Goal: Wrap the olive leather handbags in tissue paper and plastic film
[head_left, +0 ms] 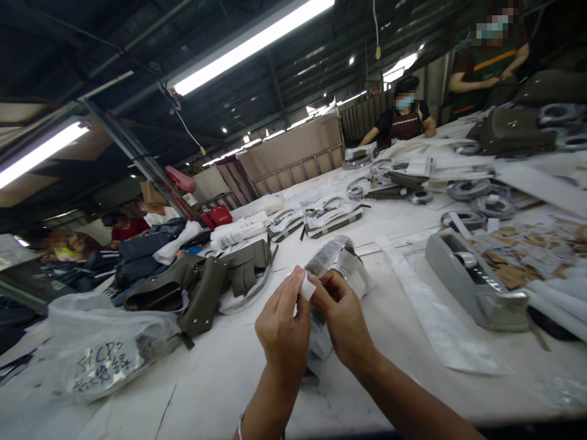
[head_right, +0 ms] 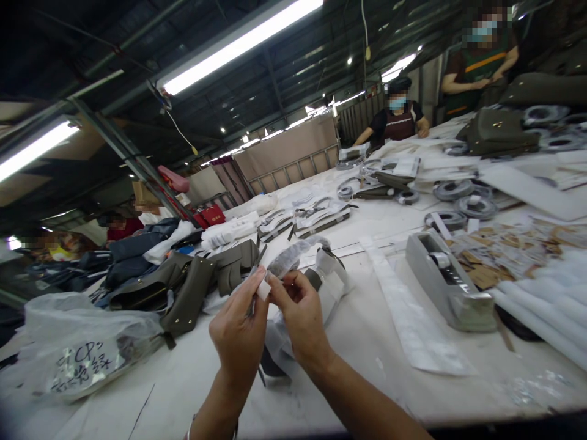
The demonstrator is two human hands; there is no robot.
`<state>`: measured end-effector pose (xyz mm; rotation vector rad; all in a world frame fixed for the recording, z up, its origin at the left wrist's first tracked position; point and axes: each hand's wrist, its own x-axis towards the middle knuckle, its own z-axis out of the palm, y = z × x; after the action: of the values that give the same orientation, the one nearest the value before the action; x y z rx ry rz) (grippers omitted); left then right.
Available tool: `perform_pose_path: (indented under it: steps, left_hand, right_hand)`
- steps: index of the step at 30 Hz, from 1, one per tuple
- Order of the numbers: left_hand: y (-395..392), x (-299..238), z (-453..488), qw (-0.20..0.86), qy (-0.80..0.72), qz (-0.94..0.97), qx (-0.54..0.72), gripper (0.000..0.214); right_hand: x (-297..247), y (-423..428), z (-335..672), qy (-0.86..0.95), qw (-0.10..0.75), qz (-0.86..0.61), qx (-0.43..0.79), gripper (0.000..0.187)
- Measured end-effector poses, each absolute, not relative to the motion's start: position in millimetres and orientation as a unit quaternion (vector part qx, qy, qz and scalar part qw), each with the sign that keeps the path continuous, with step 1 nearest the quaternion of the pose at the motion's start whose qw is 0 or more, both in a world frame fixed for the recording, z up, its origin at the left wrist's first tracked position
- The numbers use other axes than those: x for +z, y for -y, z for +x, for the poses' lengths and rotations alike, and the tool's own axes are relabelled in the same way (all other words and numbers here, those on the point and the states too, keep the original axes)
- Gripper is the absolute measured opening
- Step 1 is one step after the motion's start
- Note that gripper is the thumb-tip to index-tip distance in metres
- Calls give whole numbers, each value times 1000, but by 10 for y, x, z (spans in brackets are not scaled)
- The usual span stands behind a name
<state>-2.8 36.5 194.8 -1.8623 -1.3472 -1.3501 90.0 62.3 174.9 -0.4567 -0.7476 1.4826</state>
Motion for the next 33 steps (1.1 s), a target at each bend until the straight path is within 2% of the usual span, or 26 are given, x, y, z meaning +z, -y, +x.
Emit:
perform_pose_path:
  steps: [8,14,25,29,33]
  left_hand:
    - [-387,2001,-43,241,526,-669,-466,22]
    - [-331,1945,55,254,501,-686,-463,33]
    - [-266,1838,117,297,527,-706,-370,49]
    - [-278,1830,97,300,534,-703,-361,47]
    - [-293,1842,66,264,517,-713,-393,43]
  right_hand:
    - [1687,-638,948,375,649,-228,622,30]
    - [1691,-670,911,385,661,-251,594,27]
    - [1638,-668,935,378,657,-231,610,28]
    - [1590,-647,966,390,661,-224,601,37]
    - [1581,-695,983,376,652,-236,614,29]
